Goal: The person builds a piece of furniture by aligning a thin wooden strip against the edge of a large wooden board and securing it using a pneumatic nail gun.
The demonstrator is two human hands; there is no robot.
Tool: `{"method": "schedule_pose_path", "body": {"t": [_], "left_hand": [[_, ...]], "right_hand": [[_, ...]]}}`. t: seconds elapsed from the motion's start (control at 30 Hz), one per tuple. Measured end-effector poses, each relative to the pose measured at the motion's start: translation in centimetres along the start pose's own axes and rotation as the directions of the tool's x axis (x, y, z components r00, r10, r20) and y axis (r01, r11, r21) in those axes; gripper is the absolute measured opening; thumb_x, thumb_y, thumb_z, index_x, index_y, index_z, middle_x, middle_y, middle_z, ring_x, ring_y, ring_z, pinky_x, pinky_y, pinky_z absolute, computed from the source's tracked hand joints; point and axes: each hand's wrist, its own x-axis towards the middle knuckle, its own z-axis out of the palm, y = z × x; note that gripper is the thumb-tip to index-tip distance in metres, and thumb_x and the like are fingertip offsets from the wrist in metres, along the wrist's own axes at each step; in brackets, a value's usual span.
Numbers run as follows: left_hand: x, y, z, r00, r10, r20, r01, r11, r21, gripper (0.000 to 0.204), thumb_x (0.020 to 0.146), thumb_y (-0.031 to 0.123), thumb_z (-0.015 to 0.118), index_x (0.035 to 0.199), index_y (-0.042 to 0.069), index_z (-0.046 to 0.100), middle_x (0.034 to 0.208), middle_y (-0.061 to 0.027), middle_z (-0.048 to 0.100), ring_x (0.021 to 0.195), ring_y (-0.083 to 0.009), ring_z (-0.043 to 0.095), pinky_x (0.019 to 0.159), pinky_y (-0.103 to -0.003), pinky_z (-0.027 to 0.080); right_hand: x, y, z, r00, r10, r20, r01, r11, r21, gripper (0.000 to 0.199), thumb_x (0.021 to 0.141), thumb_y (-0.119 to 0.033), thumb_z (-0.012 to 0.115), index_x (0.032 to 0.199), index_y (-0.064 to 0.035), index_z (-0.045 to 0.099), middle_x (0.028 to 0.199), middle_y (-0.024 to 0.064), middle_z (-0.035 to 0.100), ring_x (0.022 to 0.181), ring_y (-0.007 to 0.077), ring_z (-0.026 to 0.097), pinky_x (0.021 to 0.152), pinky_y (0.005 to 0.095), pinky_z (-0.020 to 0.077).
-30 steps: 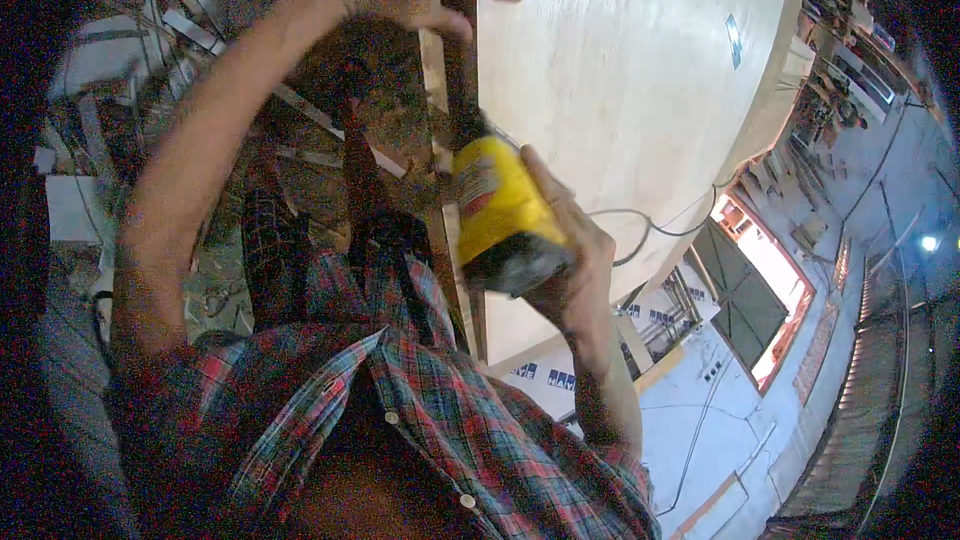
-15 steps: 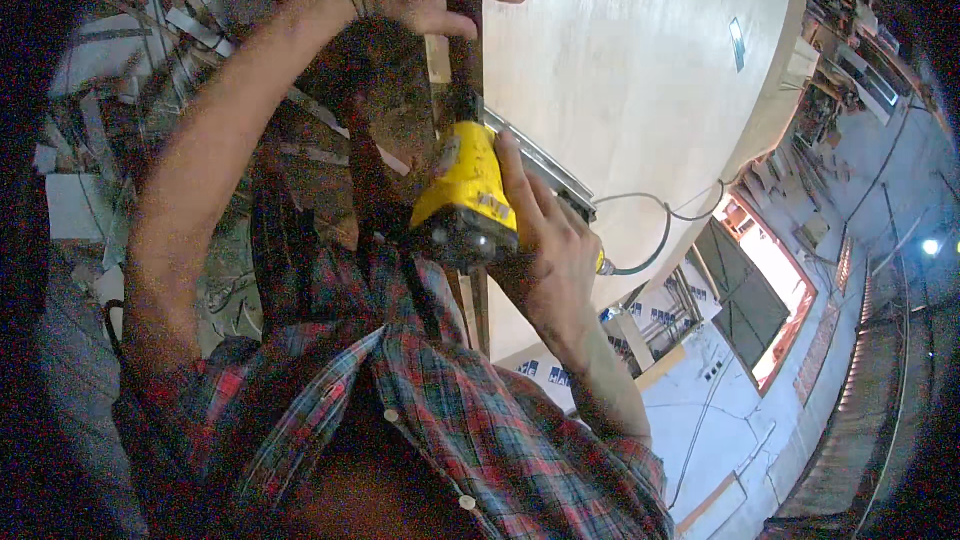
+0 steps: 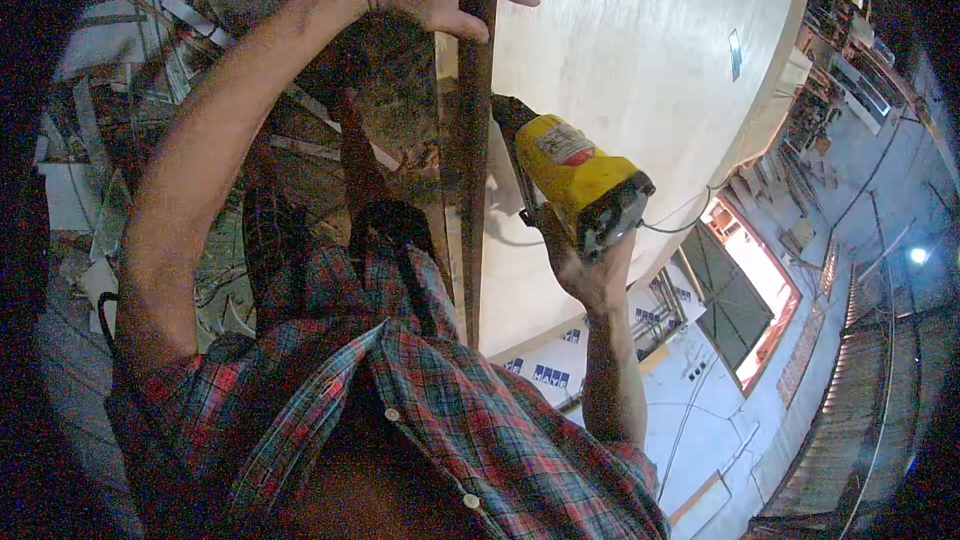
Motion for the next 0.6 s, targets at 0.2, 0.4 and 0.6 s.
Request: {"method": "schedule_pose_path", "body": {"t": [0.2, 0.4, 0.6], "left_hand": [[-0.4, 0.8, -0.3, 0.998, -0.045, 0.045, 0.041, 0.996, 0.076, 0.051, 0.061, 0.042, 0.088, 0.105, 0.020, 0.076, 0.126, -0.0001, 0.061, 0.120, -0.0214, 0.048, 0.100, -0.042, 0.035], [-0.2, 0.3, 0.2, 0.999, -0.048, 0.023, 0.049, 0.997, -0.053, 0.051, 0.060, 0.037, 0.089, 0.106, 0.021, 0.076, 0.127, -0.0003, 0.060, 0.123, -0.0214, 0.046, 0.105, -0.043, 0.033], [-0.2, 0.3, -0.1, 1.000, -0.015, 0.019, 0.015, 1.000, -0.022, 0.049, 0.064, 0.039, 0.088, 0.108, 0.021, 0.075, 0.127, -0.0015, 0.059, 0.122, -0.0222, 0.046, 0.102, -0.044, 0.035]], "right_hand": [[0.3, 0.4, 0.5, 0.987, -0.127, -0.095, 0.127, 0.992, -0.008, 0.037, 0.081, -0.007, 0.072, 0.114, 0.0034, 0.056, 0.100, 0.0127, 0.065, 0.088, 0.0206, 0.066, 0.076, 0.0329, 0.0546], [1.0, 0.9, -0.8, 0.993, -0.118, 0.008, 0.118, 0.988, -0.097, 0.030, 0.082, -0.005, 0.071, 0.110, 0.0019, 0.062, 0.099, 0.0157, 0.070, 0.087, 0.0244, 0.070, 0.075, 0.0339, 0.0557], [1.6, 1.0, -0.8, 0.978, -0.203, 0.052, 0.209, 0.960, -0.187, 0.030, 0.082, -0.008, 0.069, 0.110, -0.0003, 0.063, 0.101, 0.0159, 0.069, 0.094, 0.0282, 0.069, 0.077, 0.0370, 0.0543]]}}
